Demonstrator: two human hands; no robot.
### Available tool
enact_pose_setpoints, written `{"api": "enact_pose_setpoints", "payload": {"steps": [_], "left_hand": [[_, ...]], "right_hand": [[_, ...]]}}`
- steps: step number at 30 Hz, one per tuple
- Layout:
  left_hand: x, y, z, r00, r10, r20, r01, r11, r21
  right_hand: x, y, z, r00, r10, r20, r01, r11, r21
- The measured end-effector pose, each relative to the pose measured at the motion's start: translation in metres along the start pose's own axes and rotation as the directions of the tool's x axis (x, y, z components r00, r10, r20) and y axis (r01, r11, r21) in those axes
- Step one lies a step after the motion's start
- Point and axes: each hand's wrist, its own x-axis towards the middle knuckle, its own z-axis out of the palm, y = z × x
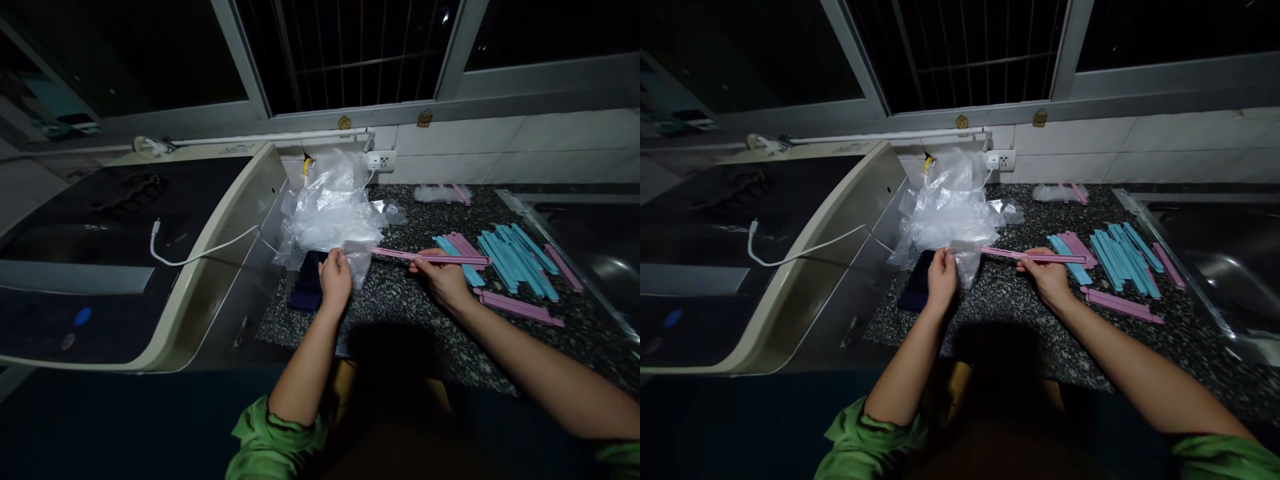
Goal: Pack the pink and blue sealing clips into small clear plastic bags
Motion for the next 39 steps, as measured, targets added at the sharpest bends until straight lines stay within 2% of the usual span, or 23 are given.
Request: {"api": "enact_pose_setpoints", "payload": {"steps": [3,5,8,10,12,14,16,21,26,30,34,39], "left_hand": [[0.003,-0.001,-0.002,1.000,-0.024,-0.006,0.024,0.999,0.026],[0.002,-0.004,0.000,1.000,0.016,0.006,-0.016,1.000,-0.013],[-0.001,-0.008,0.006,0.989,0.040,0.140,-0.018,0.987,-0.157],[-0.005,-0.009,0.010,0.956,0.008,0.292,0.070,0.964,-0.257],[-0.009,-0.007,0.013,0.905,-0.026,0.424,0.169,0.938,-0.303],[-0.012,-0.005,0.016,0.864,-0.042,0.501,0.226,0.923,-0.311],[-0.014,-0.004,0.017,0.842,-0.056,0.537,0.262,0.912,-0.315],[-0.015,-0.008,0.020,0.830,-0.132,0.542,0.363,0.865,-0.346],[-0.015,-0.006,0.022,0.794,-0.249,0.555,0.479,0.818,-0.318],[-0.015,-0.001,0.022,0.787,-0.286,0.546,0.507,0.805,-0.309],[-0.014,-0.001,0.022,0.783,-0.378,0.494,0.548,0.795,-0.259],[-0.011,-0.007,0.024,0.790,-0.423,0.444,0.584,0.741,-0.332]], "right_hand": [[0.001,0.001,-0.002,1.000,-0.009,-0.001,0.009,1.000,-0.005],[0.002,0.001,-0.002,1.000,-0.012,-0.007,0.012,1.000,-0.001],[0.002,0.000,-0.001,0.999,-0.021,-0.024,0.021,1.000,0.012],[0.002,-0.001,0.000,0.999,-0.020,-0.033,0.020,1.000,0.016],[0.001,-0.002,0.001,0.999,-0.009,-0.041,0.010,1.000,0.026],[0.000,-0.002,0.002,0.999,0.006,-0.037,-0.005,0.999,0.040],[-0.001,-0.002,0.004,1.000,0.016,-0.020,-0.015,0.999,0.047],[-0.007,-0.003,0.006,1.000,0.007,0.025,-0.008,0.999,0.041],[-0.008,-0.003,0.005,0.999,-0.003,0.051,0.002,1.000,0.017],[-0.009,0.001,0.005,0.997,0.035,0.070,-0.035,0.999,-0.001],[-0.010,0.004,0.006,0.993,0.072,0.092,-0.071,0.997,-0.019],[-0.010,0.005,0.005,0.992,0.079,0.096,-0.075,0.996,-0.037]]}}
